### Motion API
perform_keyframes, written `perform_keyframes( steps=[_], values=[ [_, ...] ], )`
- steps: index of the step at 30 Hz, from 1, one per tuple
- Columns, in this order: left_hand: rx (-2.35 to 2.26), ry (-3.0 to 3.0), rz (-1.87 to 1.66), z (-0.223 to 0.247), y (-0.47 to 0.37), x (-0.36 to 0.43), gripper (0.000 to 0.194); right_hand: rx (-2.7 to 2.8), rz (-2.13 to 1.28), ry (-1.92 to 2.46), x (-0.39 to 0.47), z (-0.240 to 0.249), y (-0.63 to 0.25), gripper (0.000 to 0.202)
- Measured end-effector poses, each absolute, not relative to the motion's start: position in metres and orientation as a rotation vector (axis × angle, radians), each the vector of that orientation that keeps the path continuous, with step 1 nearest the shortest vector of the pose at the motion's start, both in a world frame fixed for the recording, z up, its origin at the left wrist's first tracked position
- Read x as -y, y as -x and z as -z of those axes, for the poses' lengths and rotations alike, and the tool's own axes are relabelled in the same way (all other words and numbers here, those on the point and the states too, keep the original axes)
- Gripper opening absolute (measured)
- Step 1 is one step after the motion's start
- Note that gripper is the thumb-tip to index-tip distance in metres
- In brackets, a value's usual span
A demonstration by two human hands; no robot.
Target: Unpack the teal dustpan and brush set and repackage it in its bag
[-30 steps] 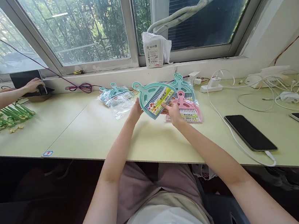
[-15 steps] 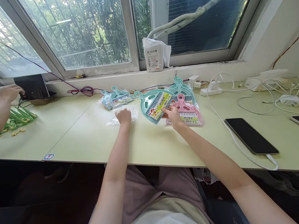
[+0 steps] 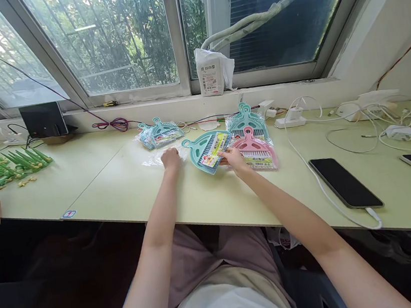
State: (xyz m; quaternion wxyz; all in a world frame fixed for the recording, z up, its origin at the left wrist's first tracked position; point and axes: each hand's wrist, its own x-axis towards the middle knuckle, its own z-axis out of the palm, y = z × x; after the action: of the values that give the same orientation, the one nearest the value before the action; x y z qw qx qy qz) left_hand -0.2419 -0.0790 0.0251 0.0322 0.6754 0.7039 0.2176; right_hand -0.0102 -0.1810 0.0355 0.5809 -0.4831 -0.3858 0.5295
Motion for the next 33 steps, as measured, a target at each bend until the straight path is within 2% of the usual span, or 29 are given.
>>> perform_keyframes(
  steps=[10,16,22,33],
  values=[
    [-2.021,-1.738,-1.180,-0.034,0.241,0.086,0.024,0.936,-1.272,1.140,0.179,-0.027,0.011,0.007],
    [-1.901,-1.872,-1.297,-0.041,0.224,0.094,0.017,0.969,-1.241,1.108,0.180,-0.027,0.015,0.008],
    [-1.756,-2.105,-1.380,-0.044,0.209,0.106,0.017,0.970,-1.253,1.121,0.183,-0.031,0.017,0.007],
    [-2.200,-1.848,-1.425,-0.038,0.240,0.088,0.019,0.839,-1.110,1.137,0.181,-0.032,0.013,0.006]
  ],
)
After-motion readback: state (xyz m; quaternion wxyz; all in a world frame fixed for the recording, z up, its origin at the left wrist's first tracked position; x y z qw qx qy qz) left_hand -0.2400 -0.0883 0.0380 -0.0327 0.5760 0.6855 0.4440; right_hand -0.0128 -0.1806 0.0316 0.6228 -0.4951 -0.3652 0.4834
